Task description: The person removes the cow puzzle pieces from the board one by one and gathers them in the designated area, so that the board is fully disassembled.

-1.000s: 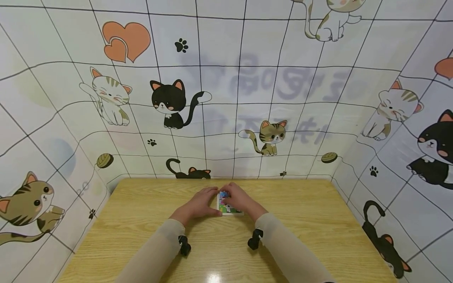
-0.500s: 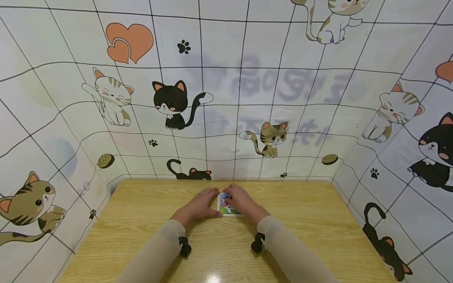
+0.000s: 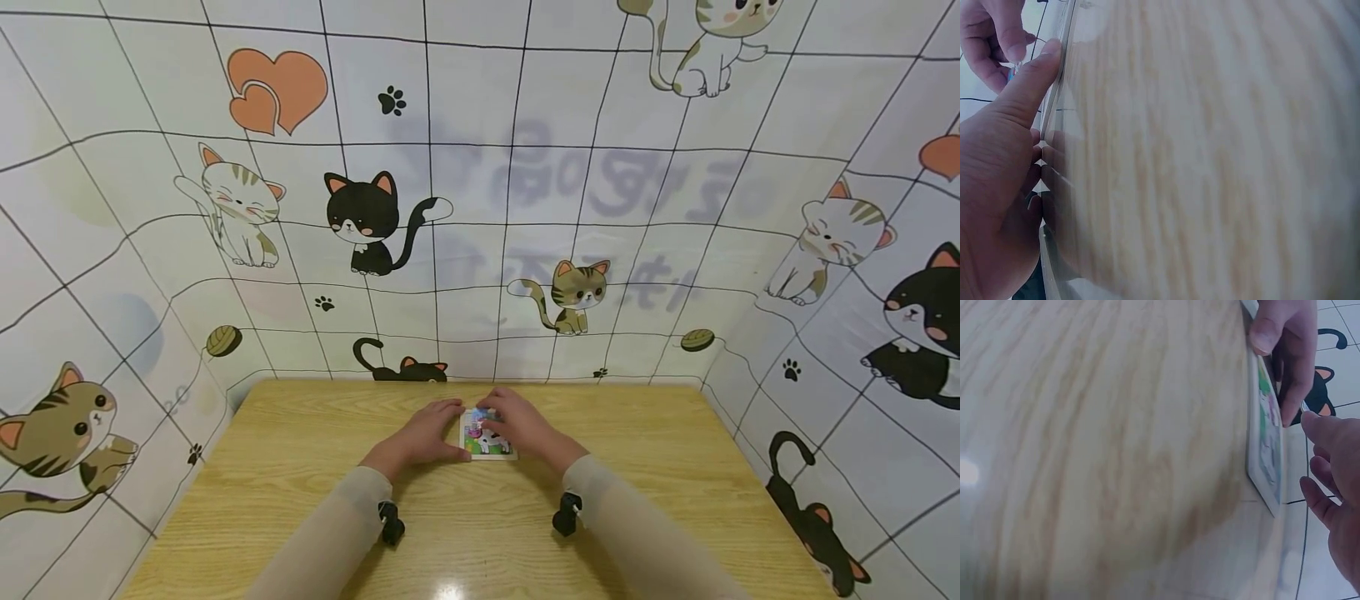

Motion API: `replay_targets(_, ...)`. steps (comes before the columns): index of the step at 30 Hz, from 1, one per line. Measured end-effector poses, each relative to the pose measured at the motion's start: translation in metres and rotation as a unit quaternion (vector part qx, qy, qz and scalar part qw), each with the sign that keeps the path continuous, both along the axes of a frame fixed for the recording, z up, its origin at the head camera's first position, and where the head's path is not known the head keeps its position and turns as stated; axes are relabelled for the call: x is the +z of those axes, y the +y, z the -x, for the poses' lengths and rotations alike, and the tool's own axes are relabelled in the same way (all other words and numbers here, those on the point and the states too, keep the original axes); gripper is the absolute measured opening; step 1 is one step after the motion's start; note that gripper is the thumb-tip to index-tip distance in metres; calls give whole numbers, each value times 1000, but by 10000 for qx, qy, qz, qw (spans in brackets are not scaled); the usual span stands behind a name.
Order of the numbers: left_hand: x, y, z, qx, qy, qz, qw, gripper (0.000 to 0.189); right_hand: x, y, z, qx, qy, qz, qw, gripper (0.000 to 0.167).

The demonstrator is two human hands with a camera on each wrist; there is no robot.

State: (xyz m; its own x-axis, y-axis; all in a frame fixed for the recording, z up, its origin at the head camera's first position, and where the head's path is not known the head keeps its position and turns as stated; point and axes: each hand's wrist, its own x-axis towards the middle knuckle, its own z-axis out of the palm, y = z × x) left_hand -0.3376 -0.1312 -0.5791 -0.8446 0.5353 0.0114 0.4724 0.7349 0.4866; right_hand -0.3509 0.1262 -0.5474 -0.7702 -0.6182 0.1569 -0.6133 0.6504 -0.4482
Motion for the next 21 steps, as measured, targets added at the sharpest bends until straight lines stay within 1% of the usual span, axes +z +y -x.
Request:
replay_targets(5, -1, -1, 0, 4, 3, 3, 10000, 100, 8, 9, 0, 155, 75, 54, 9998, 32)
replay_targets(14, 0, 0, 0, 39, -5, -23, 10000, 100, 25, 25, -5, 127, -227, 436, 9987, 32)
replay_targets(18, 0, 1, 0, 52, -20, -20, 10000, 99, 28, 33, -6, 182, -270, 556, 9979, 32)
replay_targets(21, -1, 2, 0, 55, -14, 3, 10000, 99, 28, 39, -4, 205, -213, 527, 9982, 31)
